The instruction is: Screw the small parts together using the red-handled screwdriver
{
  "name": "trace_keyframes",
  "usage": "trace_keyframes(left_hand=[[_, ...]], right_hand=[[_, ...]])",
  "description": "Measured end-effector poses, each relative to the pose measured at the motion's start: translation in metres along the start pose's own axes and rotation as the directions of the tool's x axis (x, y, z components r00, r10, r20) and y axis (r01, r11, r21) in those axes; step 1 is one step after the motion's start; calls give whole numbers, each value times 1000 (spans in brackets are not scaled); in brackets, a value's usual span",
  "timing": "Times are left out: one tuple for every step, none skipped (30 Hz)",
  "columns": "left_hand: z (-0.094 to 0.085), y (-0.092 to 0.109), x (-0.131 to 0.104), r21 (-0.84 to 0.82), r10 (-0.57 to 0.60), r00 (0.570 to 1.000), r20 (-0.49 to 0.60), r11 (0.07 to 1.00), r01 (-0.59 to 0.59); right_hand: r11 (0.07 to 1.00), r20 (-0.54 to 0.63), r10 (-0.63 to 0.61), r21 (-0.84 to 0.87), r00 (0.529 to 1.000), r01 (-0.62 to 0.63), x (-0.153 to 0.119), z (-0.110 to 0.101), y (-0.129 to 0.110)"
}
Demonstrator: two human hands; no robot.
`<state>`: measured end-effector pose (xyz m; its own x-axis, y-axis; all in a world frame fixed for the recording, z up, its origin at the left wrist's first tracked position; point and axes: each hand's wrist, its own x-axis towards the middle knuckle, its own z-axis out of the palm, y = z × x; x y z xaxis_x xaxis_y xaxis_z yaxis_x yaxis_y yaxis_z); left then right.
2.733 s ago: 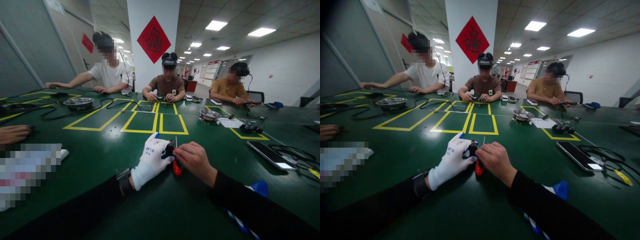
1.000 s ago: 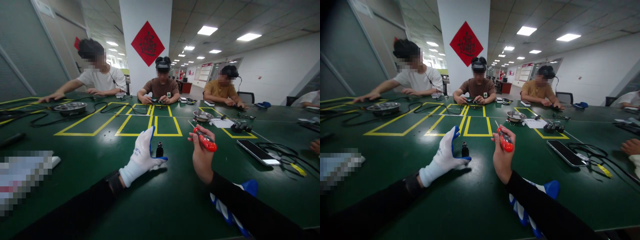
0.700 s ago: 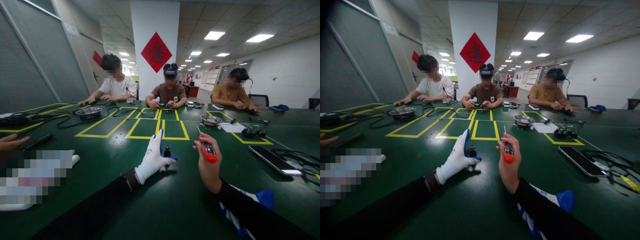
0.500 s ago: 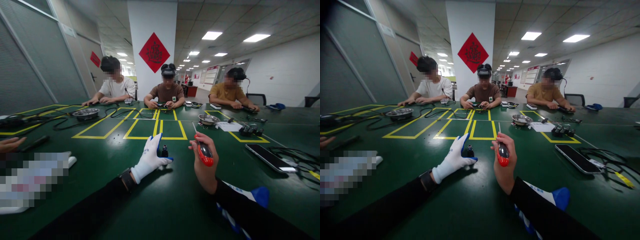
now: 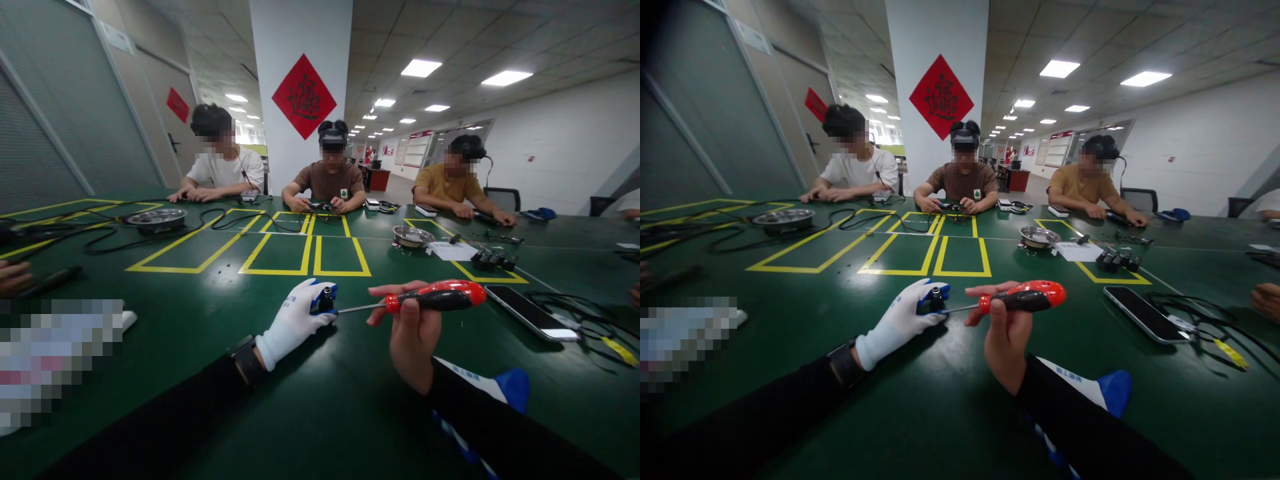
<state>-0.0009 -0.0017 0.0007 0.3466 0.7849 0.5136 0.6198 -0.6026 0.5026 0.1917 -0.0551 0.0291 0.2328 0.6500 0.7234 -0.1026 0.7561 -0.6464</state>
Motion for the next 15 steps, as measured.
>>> trace_keyframes(left_hand=[[0,-1,0,2,-5,1000,2,1000,5],[1,-2,0,3,-10,1000,3,1000,10],[1,-3,0,2,-16,1000,2,1000,16],[2,-3,0,2,-22,1000,0,1000,22],[2,-3,0,2,-27,1000,-2,1000,27],[2,-3,0,4,-29,1000,-3,1000,29],[2,-3,0,6,-30,1000,-1,1000,30],[2,-3,0,9,-28,1000,2,1000,28],[1,-2,1,14,-24,1000,5,1000,24],[1,-2,1,22,-19,1000,5,1000,19],[0,-1,1,32,-15,1000,3,999,15],[0,0,1,42,-10,1000,1,999,10],[-1,1,1,51,-6,1000,-1,999,6],[-2,2,0,57,-4,1000,0,998,4],[-2,3,0,59,-2,1000,3,998,2]], right_hand=[[1000,29,0,8,1000,0,-1,0,1],[1000,59,-3,8,998,3,-2,0,2],[1000,90,-5,3,996,5,-2,1,3],[1000,119,-5,-3,993,6,-3,1,4],[1000,141,-5,-5,990,6,-4,1,6],[1000,159,-5,-4,987,5,-4,1,7],[1000,175,-5,-3,984,6,-5,1,7],[1000,189,-8,-4,982,9,-5,1,8],[1000,200,-14,-8,980,16,-6,1,9],[1000,211,-20,-14,977,23,-6,1,9],[999,225,-21,-19,974,26,-7,0,10],[999,240,-19,-21,971,25,-7,0,10],[1000,257,-15,-22,966,21,-7,-1,10],[1000,275,-9,-24,962,16,-7,-1,11],[1000,290,-3,-26,957,11,-8,-1,11]])
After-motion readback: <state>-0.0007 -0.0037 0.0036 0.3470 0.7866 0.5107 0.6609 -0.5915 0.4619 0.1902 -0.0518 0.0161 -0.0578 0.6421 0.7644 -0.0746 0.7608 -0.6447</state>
